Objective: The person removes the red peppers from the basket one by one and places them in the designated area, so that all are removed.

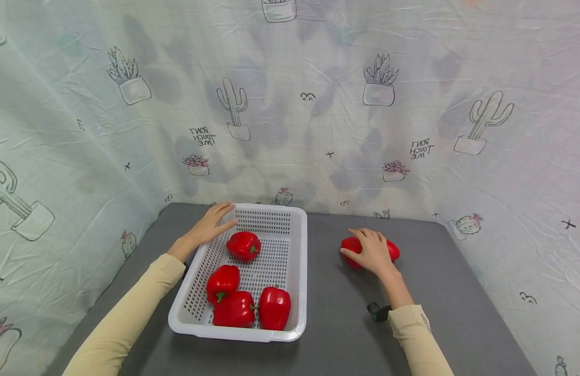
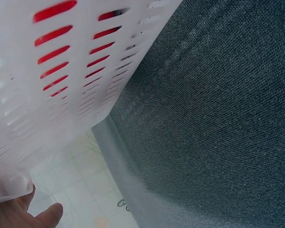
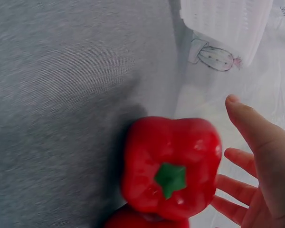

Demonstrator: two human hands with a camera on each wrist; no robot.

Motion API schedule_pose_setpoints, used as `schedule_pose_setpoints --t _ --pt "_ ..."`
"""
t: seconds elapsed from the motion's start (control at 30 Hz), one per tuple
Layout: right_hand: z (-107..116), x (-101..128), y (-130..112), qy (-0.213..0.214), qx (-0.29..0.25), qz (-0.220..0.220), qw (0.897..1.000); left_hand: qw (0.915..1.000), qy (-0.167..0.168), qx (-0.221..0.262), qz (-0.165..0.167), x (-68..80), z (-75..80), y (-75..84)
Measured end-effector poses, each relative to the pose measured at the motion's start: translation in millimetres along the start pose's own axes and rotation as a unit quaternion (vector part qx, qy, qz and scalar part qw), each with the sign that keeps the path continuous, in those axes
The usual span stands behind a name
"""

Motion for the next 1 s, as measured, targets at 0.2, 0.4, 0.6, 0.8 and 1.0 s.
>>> schedule_pose_setpoints --t 0.2,0.4,0.6,0.8,1.0 --pt "9 -12 -15 -0.018 -0.008 0.012 1.000 1.0000 0.001 0.002 0.000 -0.9 0.4 -1.0" --pt "18 -24 -32 -0.022 -0.010 0.023 0.999 1.0000 0.000 0.001 -0.003 -0.3 0.6 -0.4" --pt "27 -35 -46 -0.013 -0.007 0.037 0.999 1.0000 -0.004 0.009 0.001 -0.1 -0.8 -0.7" --pt "30 -45 -60 -0.019 -0.021 0.048 0.998 1.0000 -0.005 0.000 0.002 -0.4 -1.6 -1.1" --pt "31 -55 -77 -0.019 -0.020 0.069 0.997 1.0000 -0.003 0.003 0.000 -0.9 -0.3 -0.6"
Point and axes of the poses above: each hand's wrist, its own x-axis away from the middle knuckle, its own z-axis out of the back of the hand, y = z × x, the point moved 5 cm from there along -x, towards the middle knuckle, and after that the axes turned 13 degrees about -y, right-handed, at the moved point
